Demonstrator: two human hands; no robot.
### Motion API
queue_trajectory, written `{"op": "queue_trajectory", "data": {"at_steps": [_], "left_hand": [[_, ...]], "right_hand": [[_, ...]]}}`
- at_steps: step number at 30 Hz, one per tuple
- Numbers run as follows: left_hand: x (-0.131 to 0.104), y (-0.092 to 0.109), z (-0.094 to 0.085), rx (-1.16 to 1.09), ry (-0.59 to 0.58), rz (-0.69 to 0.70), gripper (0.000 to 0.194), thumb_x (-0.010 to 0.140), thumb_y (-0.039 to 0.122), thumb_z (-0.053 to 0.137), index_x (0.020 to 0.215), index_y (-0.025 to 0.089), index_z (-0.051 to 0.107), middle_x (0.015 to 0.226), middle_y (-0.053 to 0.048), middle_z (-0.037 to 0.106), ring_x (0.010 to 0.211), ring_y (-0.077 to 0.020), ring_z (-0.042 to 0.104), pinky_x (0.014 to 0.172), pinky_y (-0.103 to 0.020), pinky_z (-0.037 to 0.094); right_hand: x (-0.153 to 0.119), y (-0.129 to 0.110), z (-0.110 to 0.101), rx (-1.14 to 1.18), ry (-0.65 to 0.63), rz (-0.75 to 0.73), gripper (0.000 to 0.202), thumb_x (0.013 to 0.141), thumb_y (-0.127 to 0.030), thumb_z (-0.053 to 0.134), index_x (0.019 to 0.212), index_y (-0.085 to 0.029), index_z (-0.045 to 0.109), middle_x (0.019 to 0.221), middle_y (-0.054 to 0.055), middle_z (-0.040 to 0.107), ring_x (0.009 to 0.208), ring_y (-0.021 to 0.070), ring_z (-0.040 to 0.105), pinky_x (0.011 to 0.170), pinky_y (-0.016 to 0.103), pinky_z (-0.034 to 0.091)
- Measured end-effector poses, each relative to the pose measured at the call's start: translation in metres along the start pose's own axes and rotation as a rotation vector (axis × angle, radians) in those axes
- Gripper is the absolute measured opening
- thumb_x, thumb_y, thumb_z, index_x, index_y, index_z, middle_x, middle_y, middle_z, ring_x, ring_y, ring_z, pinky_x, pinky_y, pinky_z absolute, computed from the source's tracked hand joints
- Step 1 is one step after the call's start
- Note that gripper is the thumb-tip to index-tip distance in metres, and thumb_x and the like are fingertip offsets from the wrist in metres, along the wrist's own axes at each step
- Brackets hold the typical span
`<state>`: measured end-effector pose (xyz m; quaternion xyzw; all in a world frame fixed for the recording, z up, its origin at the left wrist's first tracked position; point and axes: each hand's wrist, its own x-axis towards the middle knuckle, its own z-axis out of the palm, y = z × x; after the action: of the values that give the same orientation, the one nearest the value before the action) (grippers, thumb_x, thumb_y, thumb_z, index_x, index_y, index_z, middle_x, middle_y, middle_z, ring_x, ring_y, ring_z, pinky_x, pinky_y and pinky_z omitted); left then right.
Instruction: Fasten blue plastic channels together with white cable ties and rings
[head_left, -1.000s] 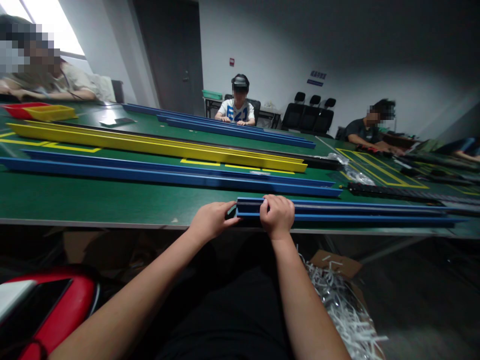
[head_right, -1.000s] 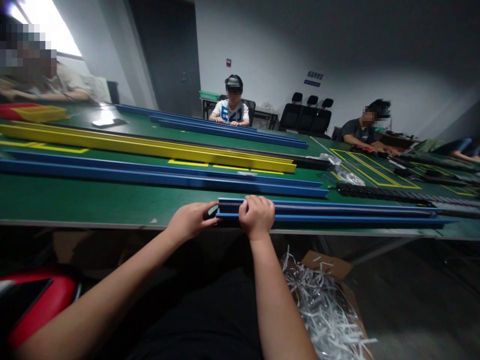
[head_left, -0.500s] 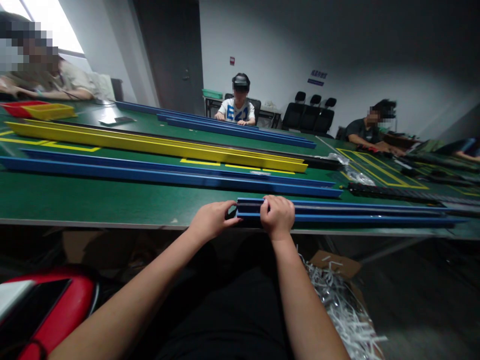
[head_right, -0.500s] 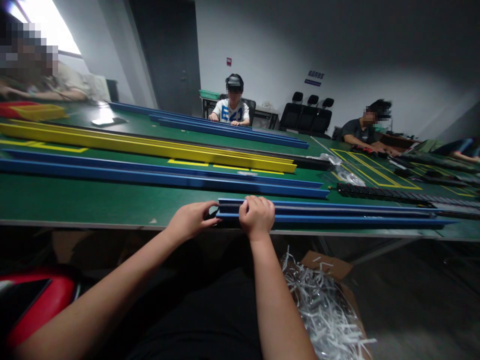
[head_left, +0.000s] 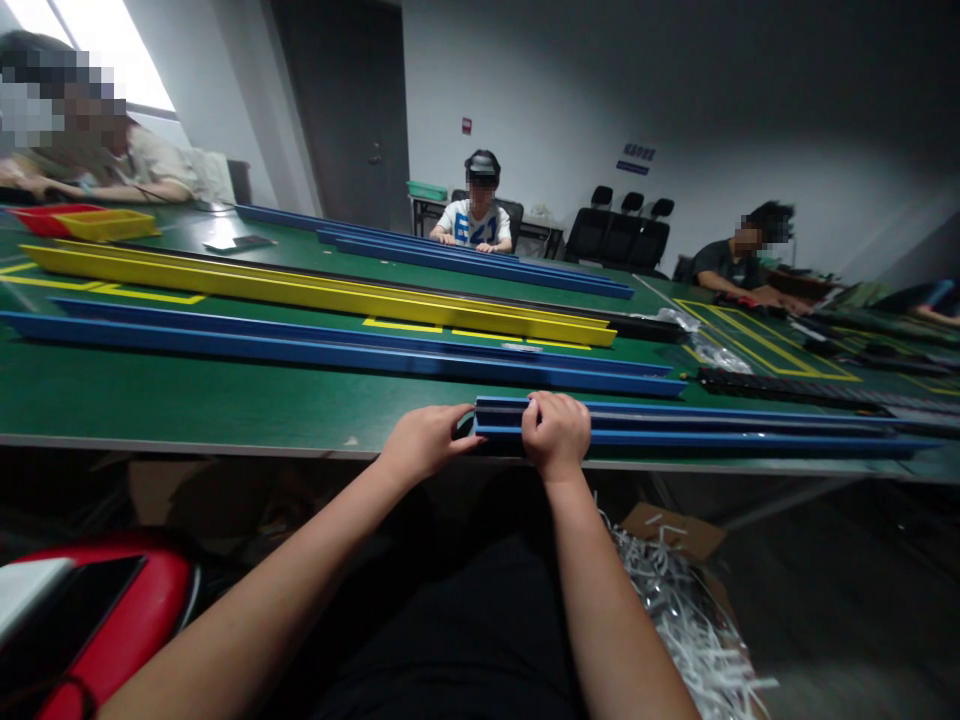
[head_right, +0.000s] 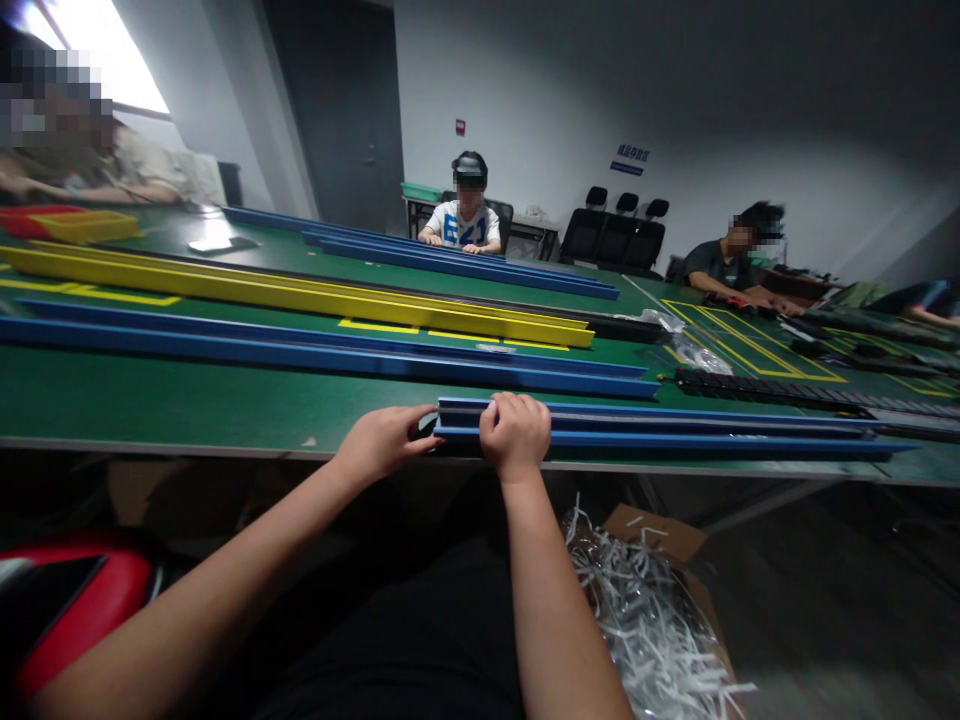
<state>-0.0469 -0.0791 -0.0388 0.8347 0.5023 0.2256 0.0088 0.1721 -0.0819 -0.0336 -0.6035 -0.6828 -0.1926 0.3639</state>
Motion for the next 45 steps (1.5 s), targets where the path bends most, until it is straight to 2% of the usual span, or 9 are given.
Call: {"op": "queue_trajectory", "data": {"at_steps": [14,20,26,33,45], "left_hand": [[0.0018,0.0022,-0.0025,-0.021,-0.017,-0.012,0.046,0.083,0.058,0.056,0.117,0.029,0.061,0.079,0.000,0.068,0.068,-0.0161,0.061,0.058,-0.026,0.035],[0.0017,0.0035,-0.0051,-0.029,-0.029,0.006,0.038,0.084,0.056,0.056,0.110,0.029,0.065,0.083,0.000,0.070,0.070,-0.0158,0.061,0.058,-0.025,0.036],[0.0002,0.0031,-0.0039,-0.006,-0.008,-0.018,0.049,0.083,0.059,0.055,0.121,0.028,0.059,0.087,-0.002,0.071,0.073,-0.0177,0.063,0.060,-0.026,0.038],[0.0004,0.0032,-0.0035,-0.010,-0.007,-0.037,0.051,0.082,0.060,0.056,0.121,0.027,0.059,0.089,-0.003,0.072,0.076,-0.0184,0.065,0.064,-0.026,0.041],[0.0014,0.0027,-0.0044,-0.026,-0.025,-0.006,0.042,0.084,0.058,0.054,0.111,0.028,0.065,0.088,-0.002,0.071,0.074,-0.0172,0.063,0.062,-0.026,0.039]], "right_hand": [[0.0004,0.0005,0.0003,0.007,-0.006,0.002,0.025,0.089,-0.027,0.045,0.093,-0.021,0.070,0.093,0.004,0.071,0.092,0.0205,0.057,0.090,0.035,0.033],[0.0006,0.0005,0.0008,0.006,-0.002,-0.002,0.026,0.089,-0.027,0.045,0.092,-0.021,0.070,0.093,0.004,0.071,0.091,0.0202,0.057,0.090,0.035,0.032],[0.0002,0.0000,0.0008,-0.020,-0.004,-0.008,0.027,0.090,-0.027,0.043,0.092,-0.021,0.070,0.093,0.006,0.070,0.091,0.0205,0.057,0.089,0.035,0.033],[0.0007,-0.0013,-0.0006,-0.010,0.004,-0.008,0.027,0.089,-0.025,0.044,0.092,-0.020,0.070,0.093,0.006,0.070,0.090,0.0200,0.056,0.089,0.035,0.033],[-0.0002,0.0014,0.0027,-0.020,-0.007,-0.004,0.027,0.089,-0.027,0.044,0.093,-0.020,0.070,0.093,0.005,0.070,0.090,0.0203,0.056,0.089,0.035,0.032]]}}
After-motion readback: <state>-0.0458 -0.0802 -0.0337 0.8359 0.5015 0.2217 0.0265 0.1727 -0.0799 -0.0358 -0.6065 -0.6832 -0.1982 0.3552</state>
